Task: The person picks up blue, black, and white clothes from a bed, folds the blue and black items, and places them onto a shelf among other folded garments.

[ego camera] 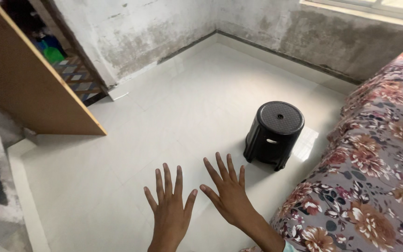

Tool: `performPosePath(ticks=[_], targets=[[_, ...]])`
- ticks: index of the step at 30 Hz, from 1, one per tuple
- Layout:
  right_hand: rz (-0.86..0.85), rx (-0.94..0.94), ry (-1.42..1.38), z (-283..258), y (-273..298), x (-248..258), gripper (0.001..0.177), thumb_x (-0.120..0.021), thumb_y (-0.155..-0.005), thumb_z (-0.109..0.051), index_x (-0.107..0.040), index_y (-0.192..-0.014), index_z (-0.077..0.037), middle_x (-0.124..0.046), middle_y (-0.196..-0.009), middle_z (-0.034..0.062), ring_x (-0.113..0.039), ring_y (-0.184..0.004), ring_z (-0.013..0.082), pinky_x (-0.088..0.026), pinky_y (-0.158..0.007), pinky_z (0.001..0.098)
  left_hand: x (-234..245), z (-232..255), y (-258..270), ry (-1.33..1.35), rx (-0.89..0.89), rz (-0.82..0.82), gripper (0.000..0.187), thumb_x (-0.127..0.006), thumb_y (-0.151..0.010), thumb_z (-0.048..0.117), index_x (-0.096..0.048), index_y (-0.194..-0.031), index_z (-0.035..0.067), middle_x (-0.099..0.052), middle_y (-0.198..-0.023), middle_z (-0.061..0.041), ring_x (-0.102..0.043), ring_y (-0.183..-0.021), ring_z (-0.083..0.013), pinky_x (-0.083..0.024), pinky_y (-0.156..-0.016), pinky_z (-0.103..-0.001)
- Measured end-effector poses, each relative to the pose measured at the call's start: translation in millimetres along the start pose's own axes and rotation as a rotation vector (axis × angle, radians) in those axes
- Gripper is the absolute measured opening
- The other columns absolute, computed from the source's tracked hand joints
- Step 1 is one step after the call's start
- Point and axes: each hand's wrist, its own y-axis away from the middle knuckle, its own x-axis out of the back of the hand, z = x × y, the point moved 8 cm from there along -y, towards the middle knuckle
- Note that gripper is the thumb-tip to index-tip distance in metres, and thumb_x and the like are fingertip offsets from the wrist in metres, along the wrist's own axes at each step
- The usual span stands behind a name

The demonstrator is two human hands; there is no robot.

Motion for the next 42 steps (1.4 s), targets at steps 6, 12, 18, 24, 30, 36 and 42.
performPosePath(ticks=[6,12,18,24,30,36,42], targets=[[0.046,-0.082,0.000,25.9,-11.5,12.6,0.073,-0.038,-0.102,-0.059,-0.015,-0.163,-0.028,0.000,-0.171,0.0127,0.013,-0.155,0.0373,0.007,-0.117,0.0673,-12.5,21.0,-37.0,0.007,-0.102,-0.035,0.080,-0.040,-0.099,0.057,-0.016,-0.164,0.018,0.004,-0.172,-0.014,0.012,-0.157,-0.0356,0.007,-0.112,-0.070],[0.011,-0.256,0.018,65.1,-29.5,13.5,0.072,-0.036,-0.102,-0.059,-0.014,-0.163,-0.030,0.004,-0.171,0.0103,0.015,-0.156,0.0360,0.009,-0.118,0.0669,-34.5,39.6,-82.7,0.028,-0.149,-0.175,0.080,-0.038,-0.098,0.058,-0.013,-0.164,0.021,0.010,-0.172,-0.013,0.018,-0.156,-0.0340,0.010,-0.113,-0.070],[0.123,-0.348,0.000,92.6,-54.4,24.1,0.072,-0.036,-0.102,-0.060,-0.015,-0.163,-0.029,0.003,-0.172,0.0110,0.014,-0.155,0.0376,0.011,-0.117,0.0668,-43.1,57.9,-136.4,0.009,-0.288,-0.230,0.080,-0.037,-0.099,0.058,-0.013,-0.164,0.018,0.011,-0.172,-0.015,0.019,-0.152,-0.0343,0.008,-0.112,-0.072],[0.142,-0.495,0.028,119.9,-87.5,31.3,0.072,-0.035,-0.101,-0.061,-0.013,-0.163,-0.031,0.003,-0.172,0.0093,0.015,-0.156,0.0364,0.011,-0.118,0.0658,-49.1,73.1,-197.3,-0.026,-0.409,-0.252,0.080,-0.038,-0.099,0.058,-0.013,-0.164,0.019,0.010,-0.172,-0.016,0.019,-0.152,-0.0340,0.007,-0.112,-0.072],[0.188,-0.594,0.070,152.2,-114.6,29.0,0.073,-0.033,-0.101,-0.062,-0.013,-0.164,-0.032,0.004,-0.171,0.0126,0.016,-0.155,0.0378,0.012,-0.116,0.0687,-65.6,81.9,-242.4,-0.067,-0.480,-0.306,0.080,-0.039,-0.099,0.058,-0.013,-0.165,0.019,0.010,-0.173,-0.015,0.018,-0.152,-0.0336,0.007,-0.114,-0.071],[0.175,-0.671,0.094,191.9,-126.1,23.1,0.075,-0.030,-0.100,-0.065,-0.009,-0.164,-0.032,0.006,-0.171,0.0136,0.018,-0.155,0.0393,0.011,-0.115,0.0694,-87.9,110.7,-272.1,-0.100,-0.628,-0.287,0.080,-0.037,-0.100,0.059,-0.014,-0.165,0.017,0.007,-0.173,-0.016,0.016,-0.153,-0.0331,0.006,-0.116,-0.070],[0.099,-0.767,0.140,240.3,-131.3,21.3,0.075,-0.027,-0.101,-0.066,-0.003,-0.164,-0.035,0.009,-0.172,0.0121,0.016,-0.155,0.0375,0.011,-0.117,0.0684,-127.6,152.8,-293.0,-0.156,-0.688,-0.399,0.078,-0.037,-0.101,0.059,-0.011,-0.162,0.018,0.009,-0.169,-0.016,0.017,-0.154,-0.0325,0.008,-0.118,-0.068]])
